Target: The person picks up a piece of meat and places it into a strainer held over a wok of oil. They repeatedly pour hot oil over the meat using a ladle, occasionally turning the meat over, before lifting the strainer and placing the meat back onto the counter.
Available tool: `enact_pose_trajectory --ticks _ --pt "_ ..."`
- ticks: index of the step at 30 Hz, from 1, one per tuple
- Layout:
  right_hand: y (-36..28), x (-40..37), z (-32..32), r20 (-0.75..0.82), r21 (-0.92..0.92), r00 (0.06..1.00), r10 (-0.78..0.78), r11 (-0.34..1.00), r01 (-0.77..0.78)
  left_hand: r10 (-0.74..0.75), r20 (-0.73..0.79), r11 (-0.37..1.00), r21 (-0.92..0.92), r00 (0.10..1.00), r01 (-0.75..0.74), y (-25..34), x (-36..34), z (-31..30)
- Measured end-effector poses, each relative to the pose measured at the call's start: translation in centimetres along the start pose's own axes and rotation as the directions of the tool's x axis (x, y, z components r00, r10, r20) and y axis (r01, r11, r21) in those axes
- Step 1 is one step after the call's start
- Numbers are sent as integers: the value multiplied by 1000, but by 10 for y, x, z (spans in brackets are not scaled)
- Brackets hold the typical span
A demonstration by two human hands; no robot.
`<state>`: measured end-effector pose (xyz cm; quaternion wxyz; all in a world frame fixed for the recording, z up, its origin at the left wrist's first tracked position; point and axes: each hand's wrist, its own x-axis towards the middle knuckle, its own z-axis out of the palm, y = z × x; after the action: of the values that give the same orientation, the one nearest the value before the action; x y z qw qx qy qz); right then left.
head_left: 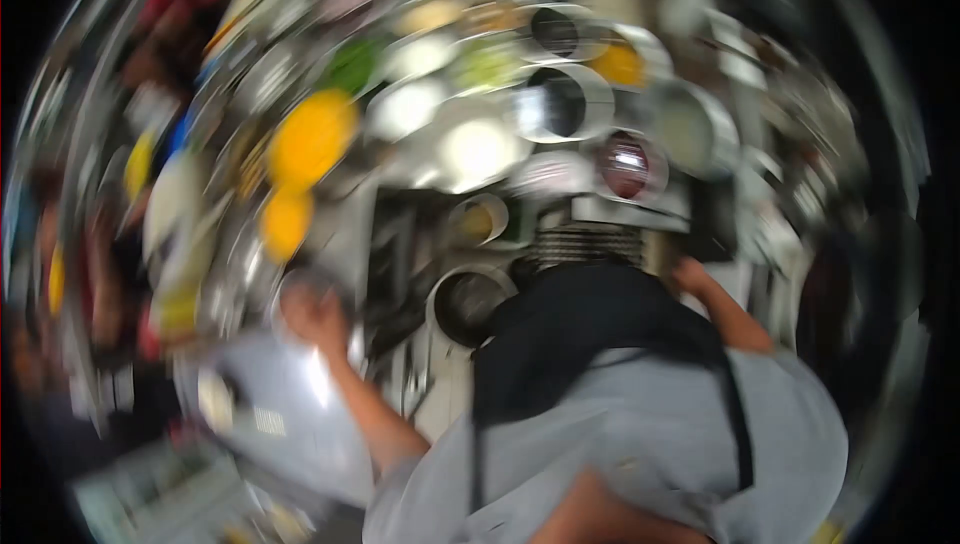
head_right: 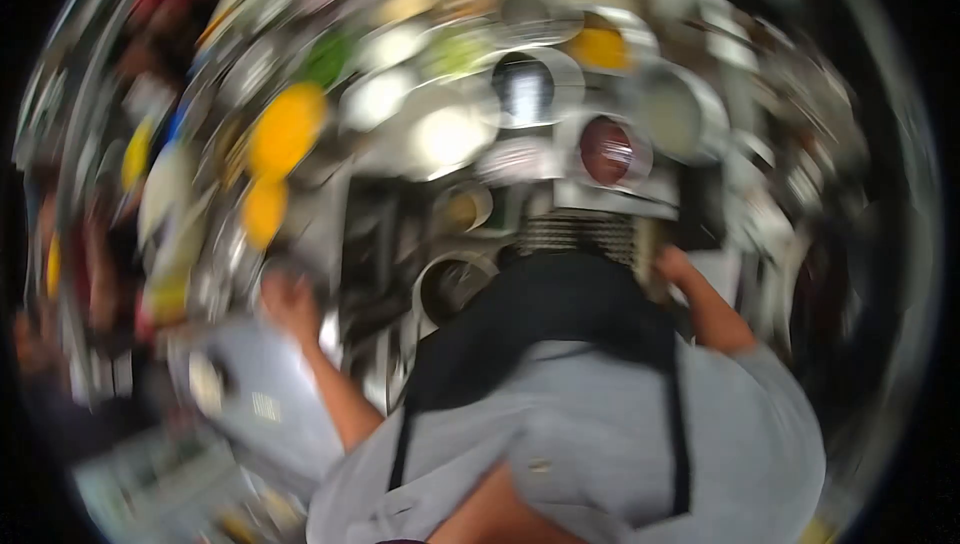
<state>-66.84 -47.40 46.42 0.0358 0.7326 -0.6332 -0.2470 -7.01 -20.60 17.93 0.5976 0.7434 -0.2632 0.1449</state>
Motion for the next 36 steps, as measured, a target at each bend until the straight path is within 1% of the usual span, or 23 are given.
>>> enact_pose_trajectory --ticks 1,2,3,4,5,6,7,8,10,11,12,13,14,17,18,19,23,26,28,30,32,34,36 --pt "-23 -3 63 -43 113 999 25 993 -21 -312 312 912 363 897 190 -23 38 -28" --pt "-97 -69 49 -165 239 983 78 970 -37 142 -51 858 505 989 -97 -62 42 -40" --pt "-196 -100 161 45 268 998 -32 963 19 441 -15 829 390 897 -401 -98 112 -160" --pt "-303 -155 226 205 493 974 -100 870 -14 510 200 687 489 836 -537 -57 190 -244" --pt "-338 -187 224 448 564 892 -55 792 -234 492 399 615 470 774 -633 -1 200 -243" --pt "-347 -160 276 476 652 869 -134 716 -247 466 527 527 480 711 -701 35 171 -204" --pt "-329 -161 286 532 677 834 -147 665 -315 392 708 646 243 588 -723 69 152 -192" --pt "-327 -171 306 542 680 831 -126 647 -345 351 847 759 -8 399 -651 76 137 -177" --pt "-289 -191 329 514 544 846 140 709 -448 -55 995 997 51 80 50 84 61 -186" --pt "-267 -201 324 752 502 652 100 555 -664 -242 966 948 256 -93 191 89 45 -187" --pt "-262 -211 329 755 513 650 89 537 -669 -393 877 842 464 -276 276 92 35 -188" --pt "-250 -227 338 726 423 634 268 553 -718 -437 822 803 539 -366 253 102 22 -185" --pt "-237 -236 348 664 336 602 444 542 -770 -456 799 805 558 -392 201 103 11 -186" --pt "-211 -242 426 751 417 556 358 396 -818 -539 752 793 605 -378 73 108 -23 -193" --pt "-215 -237 465 800 354 576 171 640 -682 -573 738 779 626 -356 43 110 -35 -196" --pt "-217 -245 472 790 444 556 258 385 -809 -608 723 760 649 -328 22 112 -49 -199" --pt "-218 -246 482 794 506 605 61 484 -713 -695 688 705 709 -210 -8 114 -93 -218" --pt "-223 -231 485 841 375 538 54 659 -652 -731 665 675 738 -154 -13 111 -117 -233" --pt "-217 -210 447 715 596 558 -422 785 -170 -744 656 661 750 -124 -1 107 -130 -242" --pt "-263 -181 524 375 781 724 -578 618 89 -760 644 645 764 -92 18 102 -142 -254" --pt "-241 -173 408 306 779 783 -541 615 120 -776 627 625 779 -62 49 94 -154 -267" --pt "-234 -167 330 451 893 795 -406 217 -395 -797 603 599 797 -35 80 82 -165 -283" --pt "-248 -131 327 365 785 780 -508 -282 -551 -820 573 568 816 -18 107 72 -180 -299"
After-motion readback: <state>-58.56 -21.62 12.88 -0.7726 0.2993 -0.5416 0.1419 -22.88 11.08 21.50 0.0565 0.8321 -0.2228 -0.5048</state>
